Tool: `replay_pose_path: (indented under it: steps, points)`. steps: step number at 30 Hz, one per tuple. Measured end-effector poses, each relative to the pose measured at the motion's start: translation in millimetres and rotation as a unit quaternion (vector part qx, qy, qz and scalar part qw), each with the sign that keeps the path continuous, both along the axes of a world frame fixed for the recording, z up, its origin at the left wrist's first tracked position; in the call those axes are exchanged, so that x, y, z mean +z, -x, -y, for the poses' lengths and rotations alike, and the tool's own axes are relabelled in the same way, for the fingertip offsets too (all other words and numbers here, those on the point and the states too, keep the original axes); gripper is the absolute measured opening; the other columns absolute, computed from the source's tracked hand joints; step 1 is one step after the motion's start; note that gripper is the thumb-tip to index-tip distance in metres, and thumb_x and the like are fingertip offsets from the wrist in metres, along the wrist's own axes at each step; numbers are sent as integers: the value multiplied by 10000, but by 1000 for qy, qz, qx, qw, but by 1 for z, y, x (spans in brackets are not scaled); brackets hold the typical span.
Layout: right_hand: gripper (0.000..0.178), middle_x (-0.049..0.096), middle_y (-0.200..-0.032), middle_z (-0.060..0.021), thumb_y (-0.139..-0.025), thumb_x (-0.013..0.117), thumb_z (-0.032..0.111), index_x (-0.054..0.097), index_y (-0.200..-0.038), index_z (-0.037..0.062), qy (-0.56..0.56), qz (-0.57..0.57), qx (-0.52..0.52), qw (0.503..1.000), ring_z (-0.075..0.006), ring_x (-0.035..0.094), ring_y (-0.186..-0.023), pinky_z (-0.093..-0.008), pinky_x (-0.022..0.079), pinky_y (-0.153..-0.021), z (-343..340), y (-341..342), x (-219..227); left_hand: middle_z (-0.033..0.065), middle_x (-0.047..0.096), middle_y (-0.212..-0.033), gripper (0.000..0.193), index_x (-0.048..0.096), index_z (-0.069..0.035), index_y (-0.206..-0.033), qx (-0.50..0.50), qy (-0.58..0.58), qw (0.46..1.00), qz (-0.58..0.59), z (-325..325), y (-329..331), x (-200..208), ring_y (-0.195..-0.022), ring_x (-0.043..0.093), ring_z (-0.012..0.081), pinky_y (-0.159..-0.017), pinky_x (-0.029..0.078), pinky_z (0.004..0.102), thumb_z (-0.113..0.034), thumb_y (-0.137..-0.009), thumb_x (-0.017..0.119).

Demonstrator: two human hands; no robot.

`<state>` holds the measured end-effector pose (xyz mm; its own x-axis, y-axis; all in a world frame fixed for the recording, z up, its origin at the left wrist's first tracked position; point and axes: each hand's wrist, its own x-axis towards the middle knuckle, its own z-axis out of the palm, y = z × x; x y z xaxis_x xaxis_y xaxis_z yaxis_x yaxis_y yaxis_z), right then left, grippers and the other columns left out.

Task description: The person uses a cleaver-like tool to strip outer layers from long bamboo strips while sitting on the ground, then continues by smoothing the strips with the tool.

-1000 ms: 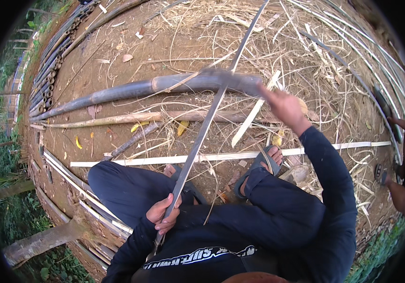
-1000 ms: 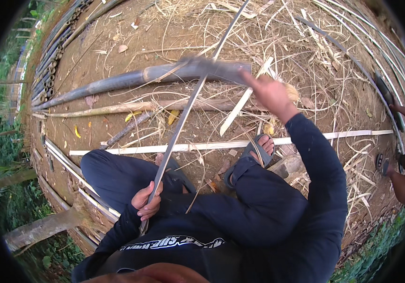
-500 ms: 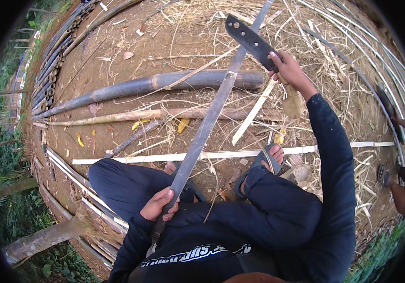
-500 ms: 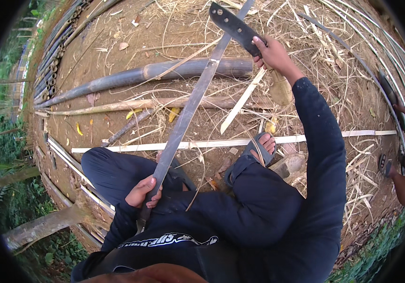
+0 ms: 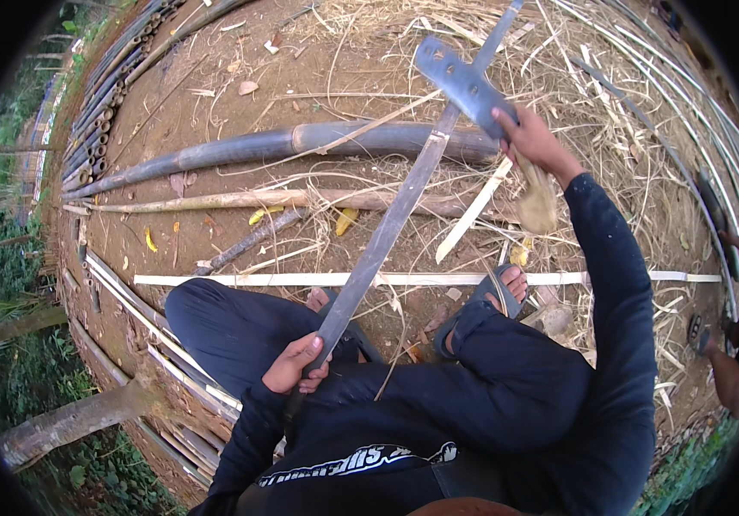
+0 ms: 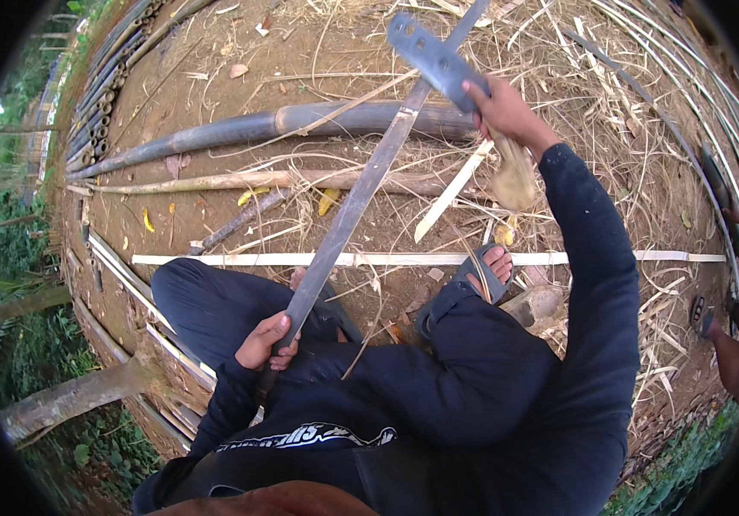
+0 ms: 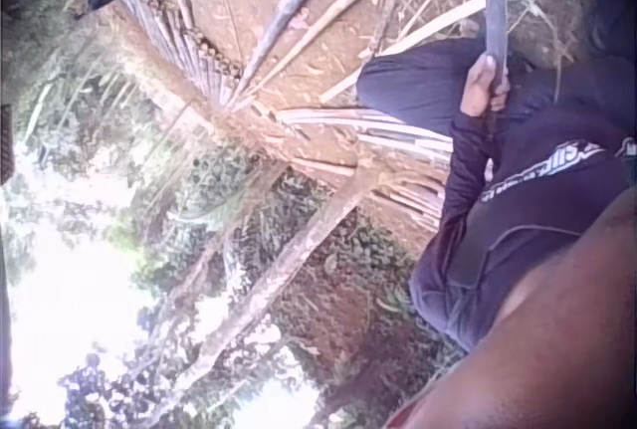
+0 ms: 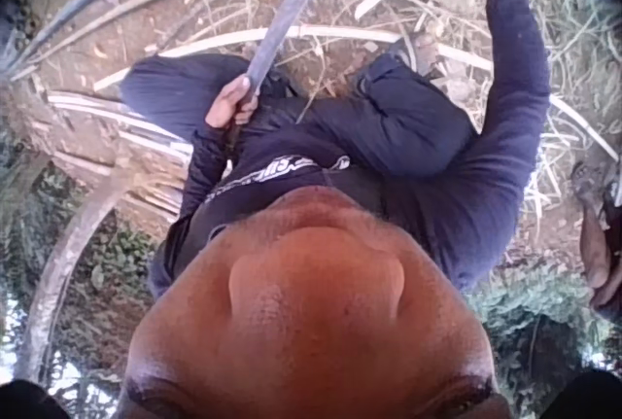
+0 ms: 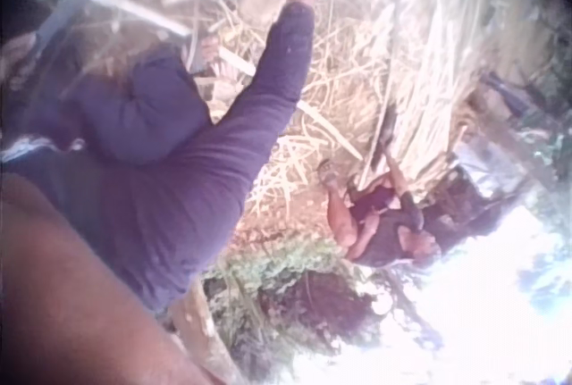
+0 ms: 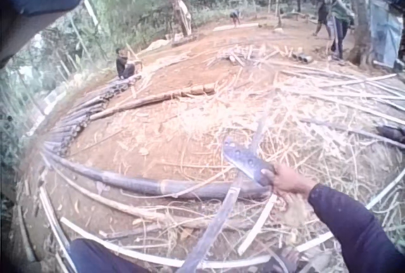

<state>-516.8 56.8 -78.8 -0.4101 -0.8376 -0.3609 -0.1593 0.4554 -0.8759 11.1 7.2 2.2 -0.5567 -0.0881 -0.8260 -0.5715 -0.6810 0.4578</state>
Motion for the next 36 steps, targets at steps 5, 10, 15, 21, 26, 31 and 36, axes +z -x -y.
replay_pose_path:
  steps: [5,10,15,21,26,31,36]
  points:
    - [442,564,-627,-22,-1046,496,378,540,-1247,-14,-12,45,190,981,-88,529,-440,-240,470,-420,-13,-38,11,24,427,-619,385,497,-65,-989,24,7,1000,1,-4,-13,1,-425,339,82,-389,302,228,-435,-1057,417]
    - [442,568,-630,-18,-1044,494,396,535,-1229,-4,-6,66,19,998,-86,533,-443,-239,473,-416,-5,-11,2,25,426,-598,395,520,-55,-959,55,-40,998,7,5,-9,2,-401,323,70,-369,282,225,-417,-1066,404]
    - [390,574,-637,-34,-1043,510,362,547,-1148,-11,-26,65,83,994,-101,551,-454,-254,474,-420,-22,-49,8,28,426,-597,389,515,-53,-968,63,-41,997,9,2,-10,0,-403,324,74,-367,279,226,-414,-1065,407]
    - [481,576,-631,-29,-1037,494,424,550,-1215,-19,-40,68,27,996,-107,553,-445,-255,488,-429,-18,-38,12,33,425,-582,410,511,-47,-955,51,-42,998,0,8,-7,-4,-389,335,87,-362,294,237,-433,-1055,418]
    - [499,563,-619,-24,-1042,473,432,541,-1217,-30,-33,37,95,994,-100,563,-441,-259,509,-433,-17,-40,21,27,413,-583,406,513,-58,-942,47,-19,999,12,3,1,0,-392,326,79,-368,283,226,-439,-1052,429]
    - [542,582,-664,-19,-1024,495,472,537,-1253,-17,-53,17,110,992,-95,570,-480,-254,517,-463,-12,-33,16,15,414,-587,412,512,-60,-946,31,14,999,20,0,1,0,-398,321,69,-370,280,226,-448,-1052,426]
    - [560,575,-633,-14,-1019,482,506,572,-1226,-7,-72,14,155,985,-108,591,-488,-266,509,-453,-7,-45,23,11,415,-591,412,508,-66,-950,22,31,999,12,-5,3,0,-403,323,65,-376,287,221,-454,-1054,419]
